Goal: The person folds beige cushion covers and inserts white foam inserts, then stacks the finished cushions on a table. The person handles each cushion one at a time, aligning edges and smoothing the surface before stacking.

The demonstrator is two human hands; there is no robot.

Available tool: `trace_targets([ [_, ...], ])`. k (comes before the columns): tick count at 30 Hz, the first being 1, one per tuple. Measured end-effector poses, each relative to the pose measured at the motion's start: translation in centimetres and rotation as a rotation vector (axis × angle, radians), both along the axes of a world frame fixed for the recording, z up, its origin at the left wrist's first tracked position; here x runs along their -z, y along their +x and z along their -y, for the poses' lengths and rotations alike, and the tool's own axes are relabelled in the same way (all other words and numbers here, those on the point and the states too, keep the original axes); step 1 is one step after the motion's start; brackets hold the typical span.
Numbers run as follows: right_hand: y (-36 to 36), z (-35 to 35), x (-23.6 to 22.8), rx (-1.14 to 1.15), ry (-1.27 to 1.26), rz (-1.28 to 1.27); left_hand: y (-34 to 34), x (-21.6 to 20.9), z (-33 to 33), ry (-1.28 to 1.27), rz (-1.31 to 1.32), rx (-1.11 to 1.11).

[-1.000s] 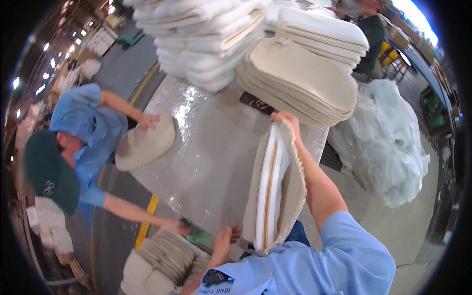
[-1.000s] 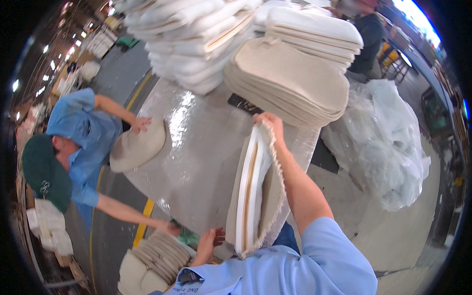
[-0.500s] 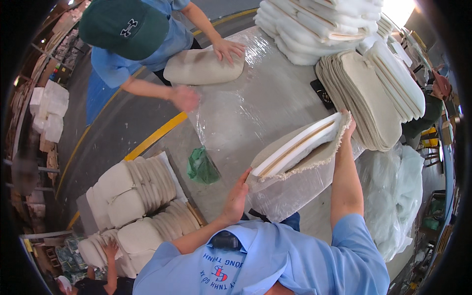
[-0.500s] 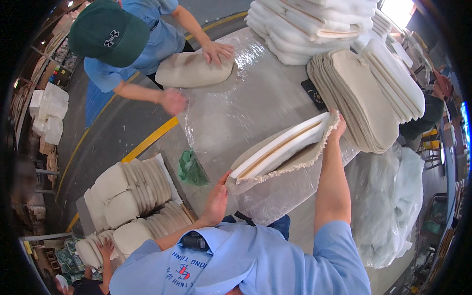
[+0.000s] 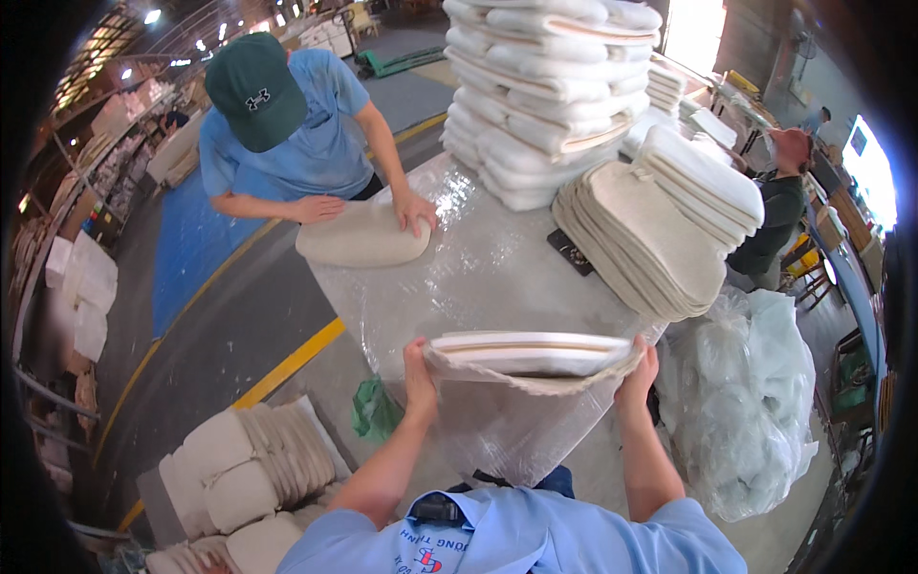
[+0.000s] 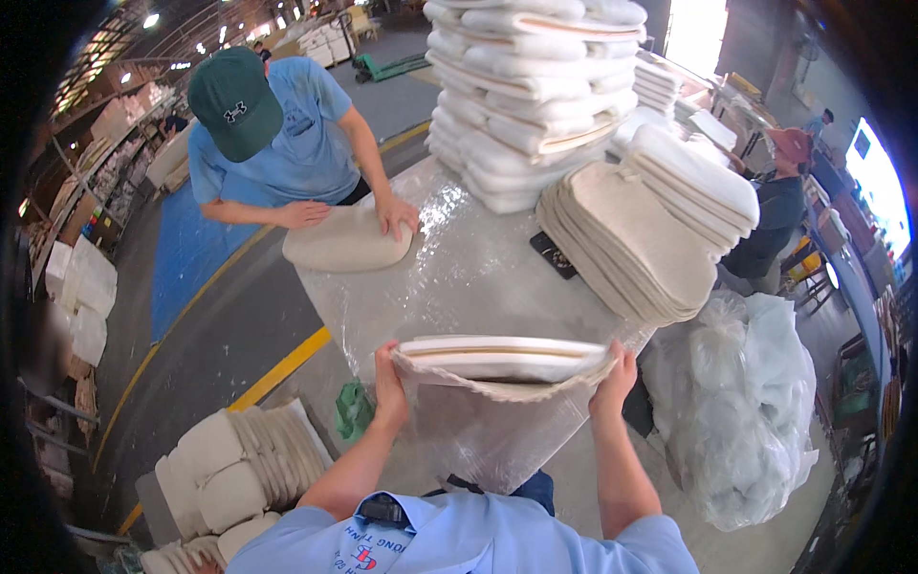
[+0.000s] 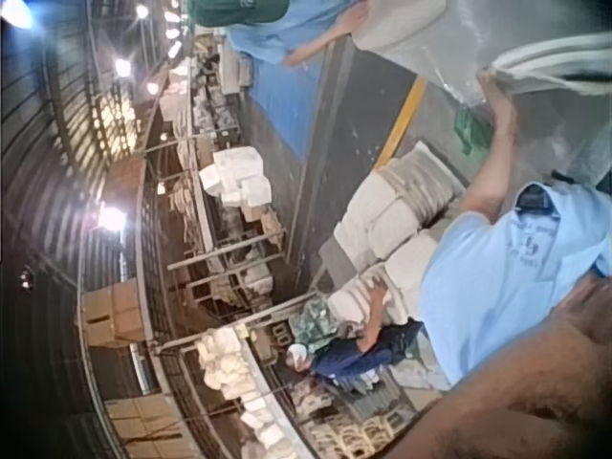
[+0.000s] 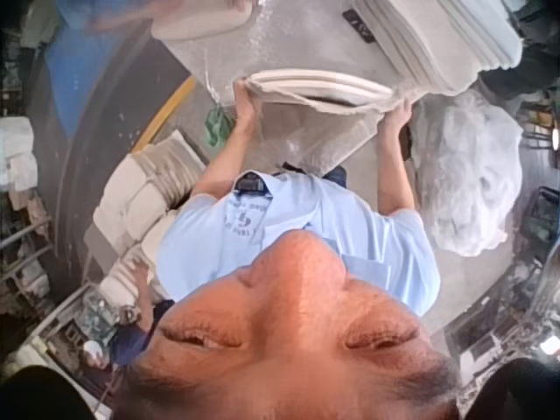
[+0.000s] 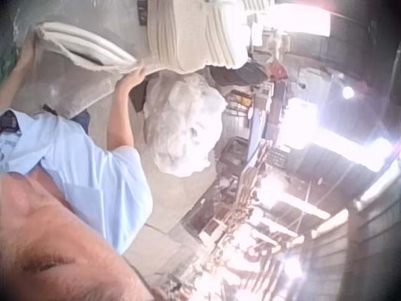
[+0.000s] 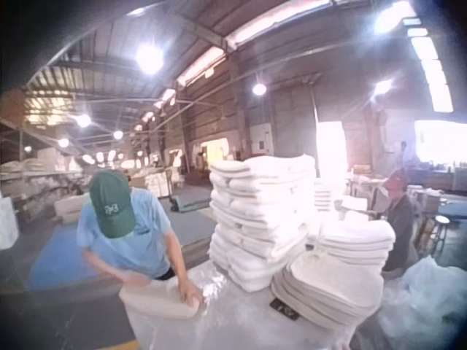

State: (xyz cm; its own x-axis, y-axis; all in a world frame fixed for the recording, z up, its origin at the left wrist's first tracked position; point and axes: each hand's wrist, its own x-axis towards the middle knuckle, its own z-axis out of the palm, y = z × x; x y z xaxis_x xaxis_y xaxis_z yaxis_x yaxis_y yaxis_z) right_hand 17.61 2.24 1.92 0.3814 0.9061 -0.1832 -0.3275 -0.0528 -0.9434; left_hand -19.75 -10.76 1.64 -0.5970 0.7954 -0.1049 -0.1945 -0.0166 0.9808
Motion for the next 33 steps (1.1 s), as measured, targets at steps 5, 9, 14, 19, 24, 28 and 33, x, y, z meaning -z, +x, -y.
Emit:
trace_targets([
  [5,2.6,9.5,-0.5,-0.187,-0.059,0.206,-0.9,0.1,-8.7,0.05,-0.026,-0.03],
  [9,4.6,14.3,-2.1,-0.617,-0.205,0.161,0.4,0.8,-12.5,0.137,0.284,0.005],
  [14,2.6,13.7,-3.0,-1.023,-0.092,0.089,4.8,1.9,-12.5,0.032,1.062,0.043],
  [19,-1.0,7.3,-2.8,-0.682,-0.332,-0.286,13.9,3.2,-7.1,-0.179,1.277,0.352],
  [24,-3.1,3.3,-0.1,-0.713,-0.309,-0.151,18.8,1.8,-6.2,-0.174,1.218,0.457],
  [28,-2.8,4.1,-1.8,-0.599,-0.253,0.061,19.3,0.8,-7.6,-0.177,1.104,0.457],
  [33,-0.7,3.5,-0.9,-0.549,-0.071,-0.096,21.0,0.4,-8.7,-0.137,1.015,0.46],
])
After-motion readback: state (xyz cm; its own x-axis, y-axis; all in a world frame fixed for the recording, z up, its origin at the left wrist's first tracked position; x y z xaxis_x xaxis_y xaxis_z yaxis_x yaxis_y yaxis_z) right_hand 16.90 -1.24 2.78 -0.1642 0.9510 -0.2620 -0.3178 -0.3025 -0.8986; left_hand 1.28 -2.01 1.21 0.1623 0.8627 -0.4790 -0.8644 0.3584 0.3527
